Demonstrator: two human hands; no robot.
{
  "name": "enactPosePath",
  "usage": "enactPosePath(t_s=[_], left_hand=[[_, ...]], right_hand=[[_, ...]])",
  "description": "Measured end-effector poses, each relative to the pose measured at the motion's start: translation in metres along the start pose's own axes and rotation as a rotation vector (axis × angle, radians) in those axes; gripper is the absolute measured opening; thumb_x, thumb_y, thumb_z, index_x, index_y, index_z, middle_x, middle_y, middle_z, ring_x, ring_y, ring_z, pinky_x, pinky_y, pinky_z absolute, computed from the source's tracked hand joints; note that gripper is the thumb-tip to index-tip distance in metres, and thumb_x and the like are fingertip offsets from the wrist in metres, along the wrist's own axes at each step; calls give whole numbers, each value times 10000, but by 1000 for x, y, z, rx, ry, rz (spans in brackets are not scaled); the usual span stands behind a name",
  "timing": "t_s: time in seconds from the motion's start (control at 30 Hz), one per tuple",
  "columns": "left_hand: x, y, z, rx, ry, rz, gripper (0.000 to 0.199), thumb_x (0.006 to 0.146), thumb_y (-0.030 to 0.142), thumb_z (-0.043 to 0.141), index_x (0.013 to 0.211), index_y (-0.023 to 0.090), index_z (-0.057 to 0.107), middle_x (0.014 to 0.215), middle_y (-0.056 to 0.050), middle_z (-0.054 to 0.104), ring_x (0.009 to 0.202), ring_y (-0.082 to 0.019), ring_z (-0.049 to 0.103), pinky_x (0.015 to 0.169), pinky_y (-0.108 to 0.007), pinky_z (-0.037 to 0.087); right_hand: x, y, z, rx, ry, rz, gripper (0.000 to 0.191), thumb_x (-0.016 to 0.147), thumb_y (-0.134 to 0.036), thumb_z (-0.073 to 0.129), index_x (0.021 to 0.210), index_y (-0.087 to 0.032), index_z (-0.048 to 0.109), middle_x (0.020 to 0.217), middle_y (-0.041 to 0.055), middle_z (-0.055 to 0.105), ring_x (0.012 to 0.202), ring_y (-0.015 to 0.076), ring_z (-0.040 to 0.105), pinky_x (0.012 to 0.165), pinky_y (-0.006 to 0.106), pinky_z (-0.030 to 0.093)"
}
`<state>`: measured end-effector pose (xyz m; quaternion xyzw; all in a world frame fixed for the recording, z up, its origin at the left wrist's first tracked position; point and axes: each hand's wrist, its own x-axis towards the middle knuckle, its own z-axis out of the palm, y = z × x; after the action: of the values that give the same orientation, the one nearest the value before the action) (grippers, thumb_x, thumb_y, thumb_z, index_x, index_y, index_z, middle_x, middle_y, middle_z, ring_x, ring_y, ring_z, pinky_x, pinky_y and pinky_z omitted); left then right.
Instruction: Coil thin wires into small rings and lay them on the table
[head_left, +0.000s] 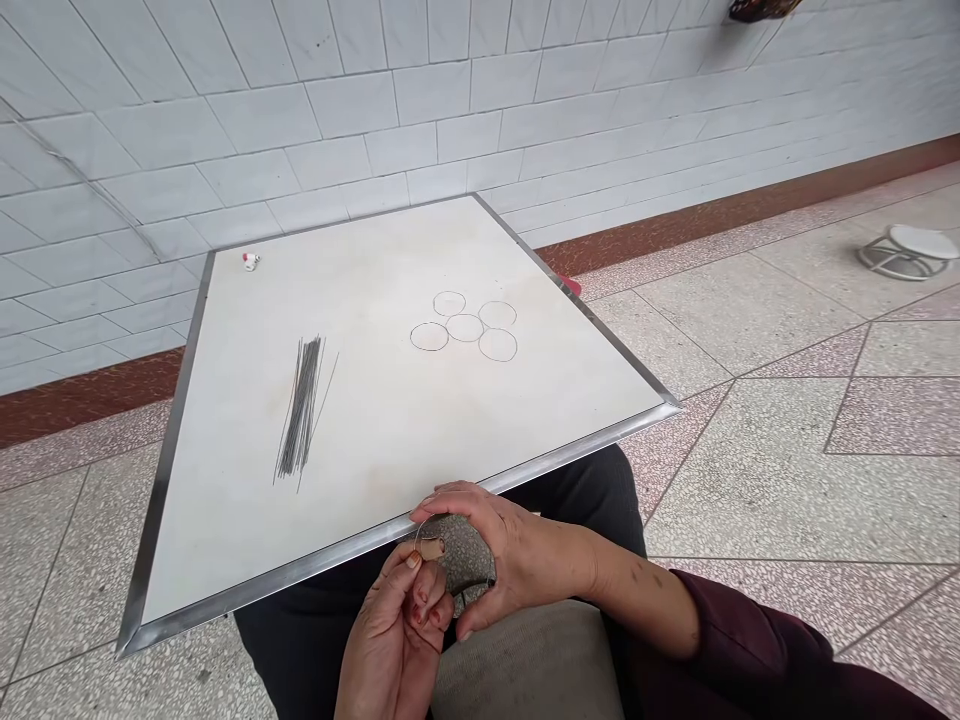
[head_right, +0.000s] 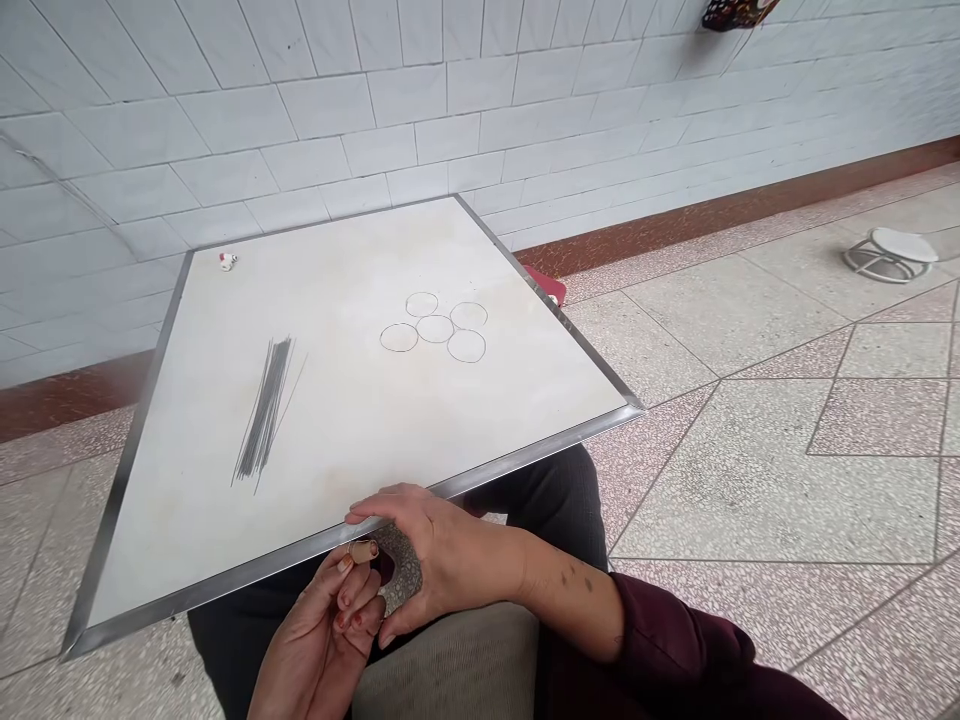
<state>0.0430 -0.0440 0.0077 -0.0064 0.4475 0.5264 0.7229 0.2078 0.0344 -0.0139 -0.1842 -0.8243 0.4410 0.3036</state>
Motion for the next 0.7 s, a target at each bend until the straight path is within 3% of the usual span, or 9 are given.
enactPosePath(t_s=[0.17, 0.7], left_hand=[[-2, 1, -1, 51, -8, 14, 92, 771, 225, 740, 764, 156, 679, 612, 34, 467, 566, -89, 424, 519, -218, 426], [0, 4, -3, 97, 40, -32, 127, 697, 227, 775, 774, 135, 733, 547, 32, 517, 547, -94, 479, 572, -233, 497]], right_hand=[[0, 1, -1, -59, 10, -49, 1100, 539, -414, 912, 1422, -245, 279, 1328, 127, 544, 1241, 281, 493, 1064, 427, 387], [1, 1, -2, 19, -27, -33, 1007, 620, -382, 886, 1417, -247, 285, 1260, 91, 584, 1179, 218, 536, 1003, 351, 447]])
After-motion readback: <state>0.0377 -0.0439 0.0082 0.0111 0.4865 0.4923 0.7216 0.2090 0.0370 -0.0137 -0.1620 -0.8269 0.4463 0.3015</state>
